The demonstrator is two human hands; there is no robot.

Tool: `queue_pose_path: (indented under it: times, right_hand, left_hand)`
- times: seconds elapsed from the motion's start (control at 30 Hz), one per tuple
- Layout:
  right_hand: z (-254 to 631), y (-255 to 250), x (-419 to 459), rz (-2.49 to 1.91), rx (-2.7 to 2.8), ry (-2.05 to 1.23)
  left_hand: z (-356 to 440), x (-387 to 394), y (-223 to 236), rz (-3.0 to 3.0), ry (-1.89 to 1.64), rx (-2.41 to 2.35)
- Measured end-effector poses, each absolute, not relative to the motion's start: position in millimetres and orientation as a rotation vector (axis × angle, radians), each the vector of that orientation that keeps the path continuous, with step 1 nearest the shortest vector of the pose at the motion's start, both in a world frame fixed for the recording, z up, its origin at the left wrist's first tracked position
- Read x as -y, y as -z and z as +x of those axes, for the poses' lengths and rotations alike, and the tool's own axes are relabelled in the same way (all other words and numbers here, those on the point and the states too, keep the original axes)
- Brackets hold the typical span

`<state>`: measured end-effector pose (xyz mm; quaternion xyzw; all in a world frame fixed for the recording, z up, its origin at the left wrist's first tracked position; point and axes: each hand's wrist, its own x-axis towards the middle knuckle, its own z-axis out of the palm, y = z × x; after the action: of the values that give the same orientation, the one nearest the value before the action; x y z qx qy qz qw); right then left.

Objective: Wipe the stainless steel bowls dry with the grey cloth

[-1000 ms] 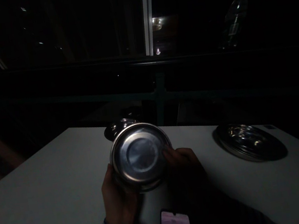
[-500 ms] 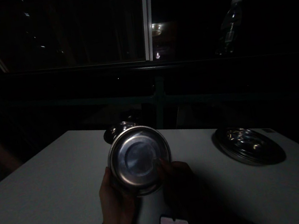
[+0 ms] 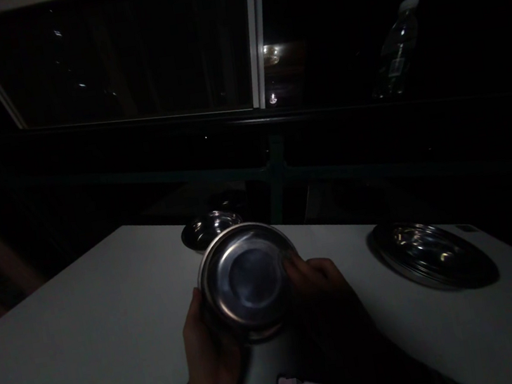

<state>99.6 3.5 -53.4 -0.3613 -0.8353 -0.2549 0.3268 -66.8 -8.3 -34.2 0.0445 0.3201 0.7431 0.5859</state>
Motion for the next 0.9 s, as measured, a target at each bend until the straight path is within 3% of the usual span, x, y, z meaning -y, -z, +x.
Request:
queue_pose_path:
  times: [0.67,0.9]
  right_hand:
    - [95,49,21,-1.058,2.078,0.747]
    - [107,51,10,-1.012,2.148,0.589]
  left_hand:
    - [-65,9,31,0.084,-1.784,-0.721]
    - [-60,11,31,0.105,-1.750,-0.737]
